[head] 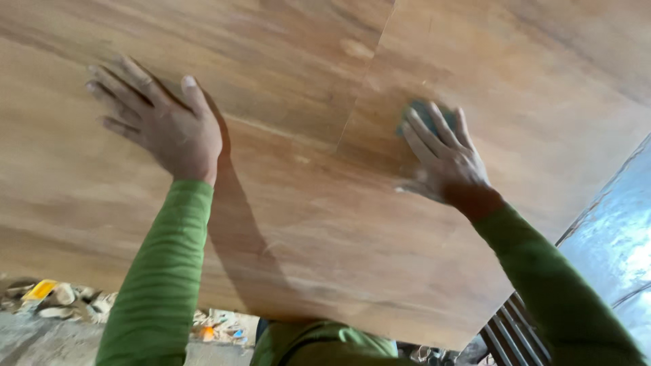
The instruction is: The person sands a large wooden board using a sanding block, moving systematically across the surface. The person then moves to a wooden chair frame and sands the legs and joints of the chair.
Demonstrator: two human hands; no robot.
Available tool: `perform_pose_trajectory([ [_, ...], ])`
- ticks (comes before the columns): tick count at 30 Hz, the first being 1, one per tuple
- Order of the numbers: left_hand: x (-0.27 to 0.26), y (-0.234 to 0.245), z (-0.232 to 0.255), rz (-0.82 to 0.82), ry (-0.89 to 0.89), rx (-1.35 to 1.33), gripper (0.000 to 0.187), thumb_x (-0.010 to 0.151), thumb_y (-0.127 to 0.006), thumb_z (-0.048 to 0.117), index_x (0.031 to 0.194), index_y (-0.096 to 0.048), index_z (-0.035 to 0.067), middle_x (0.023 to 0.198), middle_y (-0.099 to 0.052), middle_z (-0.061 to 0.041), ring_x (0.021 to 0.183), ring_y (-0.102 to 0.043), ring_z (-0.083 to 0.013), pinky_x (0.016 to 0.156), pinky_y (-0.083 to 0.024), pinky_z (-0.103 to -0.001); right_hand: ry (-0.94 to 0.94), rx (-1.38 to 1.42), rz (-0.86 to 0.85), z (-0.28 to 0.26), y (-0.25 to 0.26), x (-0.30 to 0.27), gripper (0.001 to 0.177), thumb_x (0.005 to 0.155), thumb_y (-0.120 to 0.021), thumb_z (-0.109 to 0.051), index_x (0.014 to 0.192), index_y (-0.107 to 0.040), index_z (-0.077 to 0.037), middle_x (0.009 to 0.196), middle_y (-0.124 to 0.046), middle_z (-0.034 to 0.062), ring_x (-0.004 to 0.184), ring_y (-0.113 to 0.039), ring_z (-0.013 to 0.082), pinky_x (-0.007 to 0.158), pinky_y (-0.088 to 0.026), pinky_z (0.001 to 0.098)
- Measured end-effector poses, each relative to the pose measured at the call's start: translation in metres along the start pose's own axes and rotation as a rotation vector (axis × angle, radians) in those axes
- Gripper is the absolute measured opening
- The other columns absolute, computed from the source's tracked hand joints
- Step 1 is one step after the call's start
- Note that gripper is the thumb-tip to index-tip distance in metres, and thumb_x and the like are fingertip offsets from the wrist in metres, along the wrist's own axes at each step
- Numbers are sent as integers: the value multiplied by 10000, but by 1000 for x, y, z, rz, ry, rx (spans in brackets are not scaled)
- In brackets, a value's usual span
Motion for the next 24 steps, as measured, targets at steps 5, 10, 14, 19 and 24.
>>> perform_pose_trajectory([
  [5, -8, 15, 5, 25, -24, -25, 791, 1197, -430, 529, 1720, -123, 20, 1746, -41, -312, 1627, -31, -505, 1281, -87, -736, 101, 37, 13, -15, -8, 8, 1127, 755, -605, -800, 1567, -403, -45, 1660, -344, 157, 1562, -224, 359, 1266, -148, 614],
  [10, -3, 9, 2, 42, -13, 8, 801, 1194, -416, 548, 1719, -117, 22, 1740, -41, -314, 1623, -37, -507, 1279, -92, -735, 34, 40, -41, -16, -8, -15, 1191, 685, -613, -807, 1569, -296, -75, 1662, -247, 150, 1545, -187, 340, 1253, -113, 589],
  [14, -1, 4, 0, 74, -25, 24, 797, 1184, -396, 566, 1710, -113, 38, 1740, -60, -301, 1617, -54, -498, 1270, -97, -735, 49, 126, -45, -62, -2, 47, 1203, 715, -623, -774, 1603, -166, -104, 1676, -162, 164, 1548, -134, 353, 1256, -95, 513],
  [19, -3, 8, 0, 113, -28, 21, 814, 1150, -396, 600, 1690, -138, 49, 1728, -90, -292, 1601, -74, -506, 1251, -127, -731, 166, 112, 41, -120, 19, 123, 1018, 966, -553, -730, 1638, -187, -58, 1723, -180, 129, 1606, -119, 311, 1321, -104, 516],
  [24, 0, 7, 0, 116, 1, 29, 843, 1110, -443, 625, 1666, -175, 51, 1703, -103, -281, 1575, -104, -493, 1235, -135, -733, 108, 122, 10, -97, 7, 59, 1020, 853, -596, -666, 1616, -272, -73, 1697, -207, 172, 1565, -146, 350, 1264, -104, 505],
])
Point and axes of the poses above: each hand's wrist, its own x-axis towards the middle knuckle, its own y-axis out of the back of the hand, z = x × y, the point moved 6 cm from there along x, towards the middle knuckle
